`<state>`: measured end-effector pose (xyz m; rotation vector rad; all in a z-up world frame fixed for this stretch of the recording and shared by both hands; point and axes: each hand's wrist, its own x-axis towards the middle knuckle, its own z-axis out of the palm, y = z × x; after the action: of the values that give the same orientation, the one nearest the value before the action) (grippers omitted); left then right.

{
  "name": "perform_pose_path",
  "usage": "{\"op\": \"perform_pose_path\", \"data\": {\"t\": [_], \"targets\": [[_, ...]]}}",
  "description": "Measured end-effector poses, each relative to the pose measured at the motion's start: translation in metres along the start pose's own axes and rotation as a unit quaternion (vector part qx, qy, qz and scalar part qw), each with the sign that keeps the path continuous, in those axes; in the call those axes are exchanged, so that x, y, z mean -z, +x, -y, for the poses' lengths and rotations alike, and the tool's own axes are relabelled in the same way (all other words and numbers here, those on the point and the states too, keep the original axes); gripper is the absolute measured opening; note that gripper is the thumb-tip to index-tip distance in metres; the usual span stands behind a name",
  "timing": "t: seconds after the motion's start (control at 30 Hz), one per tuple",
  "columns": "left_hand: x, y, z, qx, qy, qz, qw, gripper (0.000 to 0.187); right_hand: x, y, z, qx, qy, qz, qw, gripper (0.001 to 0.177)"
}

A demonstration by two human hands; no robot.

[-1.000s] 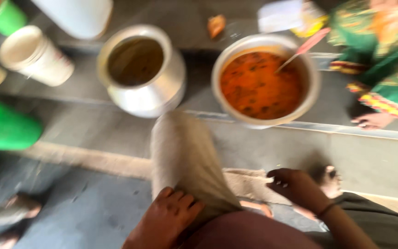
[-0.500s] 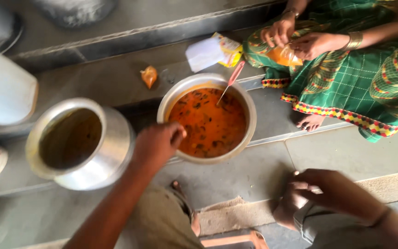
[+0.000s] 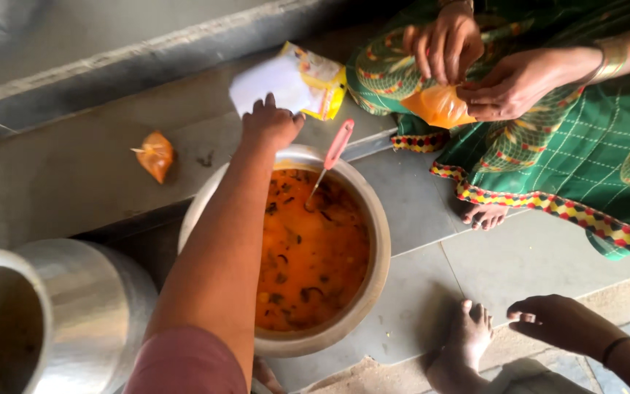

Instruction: The person scoops orange-colored food from a large metal pot into small plastic bags using a ladle. They then tie the bags closed and place them on the floor. A woman sitting nearby also assists with the packaging.

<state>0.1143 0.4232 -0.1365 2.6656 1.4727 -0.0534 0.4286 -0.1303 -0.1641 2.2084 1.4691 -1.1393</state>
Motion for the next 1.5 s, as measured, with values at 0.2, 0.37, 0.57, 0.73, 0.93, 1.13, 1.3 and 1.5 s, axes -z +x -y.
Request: {"op": "perform_pose_path", "data": {"t": [0.2,0.37,0.57,0.73,0.93,1.13,1.3,1.5], "targets": [[-0.015,0.026,0.023,-0.006,0.048,0.03,0.998,0.024,0.02,-0.024,0.031,-0.001,0.042,-0.041,0.998,0.037],[0.014,0.009,0.029,0.018,-0.116,-0.185,0.976,0.019,0.034,-0.036,0.043,0.002,0.078,-0.075,0.994,0.038],[0.047,-0.014,0.038,0.047,-0.363,-0.343,0.865,0.029,0.043,-0.05,0.05,0.031,0.067,-0.096,0.993,0.038],[0.112,-0.087,0.043,0.055,-0.682,-0.115,0.72,0.018,0.077,-0.072,0.085,0.094,0.118,-0.182,0.972,0.038],[0.158,-0.292,0.005,0.074,-0.72,0.112,0.681,0.031,0.076,-0.122,0.181,0.25,0.264,-0.287,0.886,0.039],[0.145,-0.499,-0.048,0.145,-0.702,0.163,0.678,0.044,0.006,-0.171,0.292,0.298,0.636,0.12,0.702,0.07],[0.144,-0.6,-0.059,0.183,-0.732,0.045,0.655,0.061,-0.032,-0.191,0.317,0.247,0.611,0.202,0.725,0.046],[0.145,-0.657,-0.055,0.317,-0.639,0.002,0.701,0.038,-0.051,-0.196,0.314,0.223,0.57,0.145,0.778,0.032]]}}
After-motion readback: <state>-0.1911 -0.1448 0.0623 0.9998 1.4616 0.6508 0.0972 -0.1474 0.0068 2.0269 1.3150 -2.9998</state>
